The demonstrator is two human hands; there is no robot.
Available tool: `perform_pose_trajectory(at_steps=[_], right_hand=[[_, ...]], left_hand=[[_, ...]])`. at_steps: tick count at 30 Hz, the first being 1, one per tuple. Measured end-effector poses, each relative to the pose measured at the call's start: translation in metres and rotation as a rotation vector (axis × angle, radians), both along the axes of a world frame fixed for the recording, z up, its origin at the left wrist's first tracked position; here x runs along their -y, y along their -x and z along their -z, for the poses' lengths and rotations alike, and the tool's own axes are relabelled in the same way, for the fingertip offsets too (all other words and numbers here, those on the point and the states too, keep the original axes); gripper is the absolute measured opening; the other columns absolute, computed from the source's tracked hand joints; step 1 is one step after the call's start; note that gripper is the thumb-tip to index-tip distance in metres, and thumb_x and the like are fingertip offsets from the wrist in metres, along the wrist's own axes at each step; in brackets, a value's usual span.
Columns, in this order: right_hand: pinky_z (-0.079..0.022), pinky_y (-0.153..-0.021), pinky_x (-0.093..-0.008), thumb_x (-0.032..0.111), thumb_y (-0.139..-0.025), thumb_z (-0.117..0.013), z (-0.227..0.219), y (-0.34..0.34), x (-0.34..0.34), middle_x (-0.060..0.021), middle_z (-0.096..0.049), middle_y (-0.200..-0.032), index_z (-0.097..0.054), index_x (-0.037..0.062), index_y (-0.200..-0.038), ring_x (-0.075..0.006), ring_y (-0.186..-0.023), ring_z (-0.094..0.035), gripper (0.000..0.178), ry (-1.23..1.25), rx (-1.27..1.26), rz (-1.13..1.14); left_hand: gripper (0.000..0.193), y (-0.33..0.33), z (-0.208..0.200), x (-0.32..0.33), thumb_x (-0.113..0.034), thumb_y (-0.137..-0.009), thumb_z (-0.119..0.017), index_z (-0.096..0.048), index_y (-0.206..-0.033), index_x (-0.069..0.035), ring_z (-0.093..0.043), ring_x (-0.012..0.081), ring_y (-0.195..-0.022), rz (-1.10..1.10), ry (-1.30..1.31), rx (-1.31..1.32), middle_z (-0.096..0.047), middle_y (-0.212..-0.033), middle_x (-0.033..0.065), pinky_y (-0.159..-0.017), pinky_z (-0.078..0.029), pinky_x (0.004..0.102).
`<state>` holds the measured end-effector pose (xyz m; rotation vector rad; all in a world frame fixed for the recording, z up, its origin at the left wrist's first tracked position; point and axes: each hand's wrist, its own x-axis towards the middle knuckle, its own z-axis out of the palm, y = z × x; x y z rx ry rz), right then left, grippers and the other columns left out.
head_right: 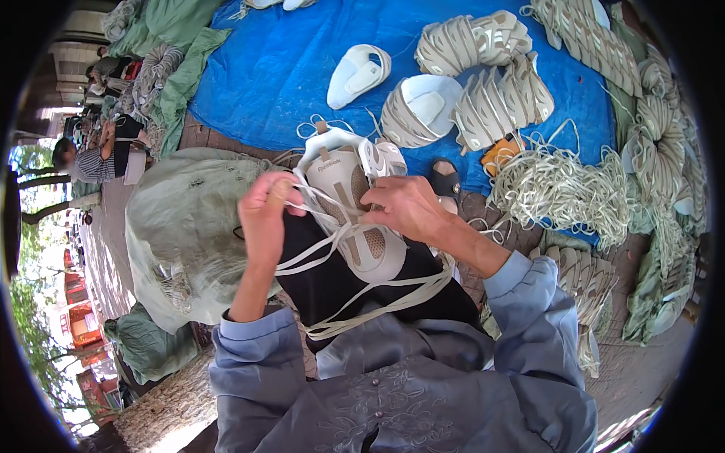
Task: The person is lacing a white sneaker by hand. They thread a long white lace through the eyelets of the shoe, pulling it tight and adjusting the tension repeatedly. The task is performed while sitting, with the shoe resting on the person's lap.
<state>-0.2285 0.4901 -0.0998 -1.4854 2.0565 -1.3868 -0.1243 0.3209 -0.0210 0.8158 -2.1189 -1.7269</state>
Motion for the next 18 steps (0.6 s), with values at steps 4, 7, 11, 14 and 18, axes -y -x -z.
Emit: perform_pose_trajectory(at_steps=[4, 7, 11, 14, 18], right_hand=[[-0.044, -0.055, -0.0316, 0.013, -0.066, -0.066, -0.017, -0.002, 0.020, -0.0068, -0.055, -0.068, -0.062, 0.0051, -0.076, -0.0222, -0.061, -0.055, 0.013, 0.079, -0.039, -0.005], [-0.042, -0.053, -0.0281, 0.009, -0.067, -0.065, -0.026, -0.005, 0.031, -0.0062, -0.056, -0.068, -0.064, 0.0038, -0.075, -0.0175, -0.058, -0.052, 0.009, 0.131, 0.392, -0.047], [-0.038, -0.050, -0.0222, 0.004, -0.069, -0.065, -0.034, -0.002, 0.035, -0.0024, -0.056, -0.065, -0.064, 0.0012, -0.075, -0.0065, -0.059, -0.050, 0.007, 0.018, 0.739, 0.040], [-0.036, -0.048, -0.0206, 0.004, -0.070, -0.064, -0.038, -0.004, 0.035, -0.0016, -0.056, -0.066, -0.065, 0.0007, -0.074, -0.0040, -0.057, -0.048, 0.006, 0.041, 0.963, 0.090], [-0.035, -0.046, -0.0197, 0.005, -0.071, -0.064, -0.038, -0.009, 0.044, -0.0014, -0.057, -0.066, -0.065, 0.0009, -0.074, -0.0037, -0.053, -0.046, 0.005, 0.056, 0.859, 0.080]], left_hand=[[0.013, 0.001, 0.010, -0.012, -0.008, -0.084, -0.051, -0.061, -0.086, 0.000, -0.054, 0.0060, -0.062, 0.143, 0.039, -0.078, -0.060, -0.069, 0.0035, -0.057, -0.044, 0.0200], [0.013, 0.004, 0.017, -0.015, -0.009, -0.084, -0.052, -0.061, -0.086, 0.000, -0.054, 0.0059, -0.067, 0.145, 0.015, -0.149, -0.061, -0.074, 0.0036, -0.062, -0.043, 0.0201], [0.016, 0.005, 0.022, -0.013, -0.013, -0.087, -0.050, -0.059, -0.089, 0.001, -0.055, 0.0124, -0.084, 0.140, -0.179, -0.238, -0.061, -0.090, 0.0097, -0.074, -0.042, 0.0251], [0.019, 0.007, 0.029, -0.013, -0.017, -0.087, -0.051, -0.058, -0.089, 0.001, -0.055, 0.0160, -0.089, 0.077, -0.409, -0.366, -0.060, -0.096, 0.0138, -0.079, -0.042, 0.0280], [0.021, 0.009, 0.036, -0.015, -0.019, -0.088, -0.051, -0.057, -0.090, 0.001, -0.055, 0.0180, -0.091, 0.065, -0.477, -0.382, -0.059, -0.100, 0.0161, -0.083, -0.041, 0.0302]])
